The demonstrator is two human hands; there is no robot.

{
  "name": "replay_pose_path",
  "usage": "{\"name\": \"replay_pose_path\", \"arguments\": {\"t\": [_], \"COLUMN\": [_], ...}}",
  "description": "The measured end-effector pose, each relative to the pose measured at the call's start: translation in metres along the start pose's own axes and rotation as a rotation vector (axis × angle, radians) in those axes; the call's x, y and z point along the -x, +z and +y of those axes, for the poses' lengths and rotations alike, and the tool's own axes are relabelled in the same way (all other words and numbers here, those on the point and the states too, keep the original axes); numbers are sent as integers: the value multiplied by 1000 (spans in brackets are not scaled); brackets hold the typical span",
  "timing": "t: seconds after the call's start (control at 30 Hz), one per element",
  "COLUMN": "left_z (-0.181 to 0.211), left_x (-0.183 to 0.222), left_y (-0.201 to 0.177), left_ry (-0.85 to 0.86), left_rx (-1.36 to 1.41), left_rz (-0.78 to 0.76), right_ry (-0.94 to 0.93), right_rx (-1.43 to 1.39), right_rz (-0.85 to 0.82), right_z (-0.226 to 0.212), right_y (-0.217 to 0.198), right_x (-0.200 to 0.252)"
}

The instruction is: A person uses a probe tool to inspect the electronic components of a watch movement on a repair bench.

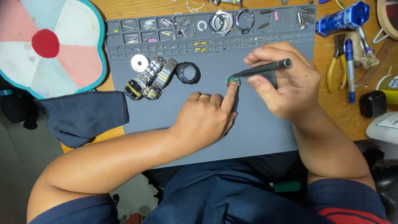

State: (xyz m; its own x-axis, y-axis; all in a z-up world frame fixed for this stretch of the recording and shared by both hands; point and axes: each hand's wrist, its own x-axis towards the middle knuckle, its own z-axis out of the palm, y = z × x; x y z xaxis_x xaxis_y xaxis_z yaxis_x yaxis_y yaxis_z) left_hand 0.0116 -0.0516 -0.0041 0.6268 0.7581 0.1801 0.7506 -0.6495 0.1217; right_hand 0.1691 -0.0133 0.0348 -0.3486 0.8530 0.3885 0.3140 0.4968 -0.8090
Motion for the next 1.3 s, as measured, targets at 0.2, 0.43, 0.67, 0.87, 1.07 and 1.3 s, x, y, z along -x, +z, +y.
{"name": "replay_pose_path", "arguments": {"t": [0.2, 0.43, 0.67, 0.87, 1.07, 1.3], "left_z": [0, 1, 0, -1, -2, -1], "left_x": [0, 0, 1, -2, -3, -5], "left_y": [-1, -3, -1, -2, -2, 1], "left_ry": [-7, 0, 23, 1, 32, -8], "left_rx": [14, -12, 33, 22, 36, 37], "left_rz": [7, 42, 47, 36, 21, -46], "right_ry": [7, -75, -20, -27, 0, -15], "right_rx": [126, 161, 120, 82, 80, 98], "right_rz": [44, 30, 30, 45, 40, 14], "right_z": [1, 6, 5, 4, 3, 5], "right_y": [-2, -4, -2, -1, -1, -3], "right_x": [1, 4, 5, 3, 5, 6]}}
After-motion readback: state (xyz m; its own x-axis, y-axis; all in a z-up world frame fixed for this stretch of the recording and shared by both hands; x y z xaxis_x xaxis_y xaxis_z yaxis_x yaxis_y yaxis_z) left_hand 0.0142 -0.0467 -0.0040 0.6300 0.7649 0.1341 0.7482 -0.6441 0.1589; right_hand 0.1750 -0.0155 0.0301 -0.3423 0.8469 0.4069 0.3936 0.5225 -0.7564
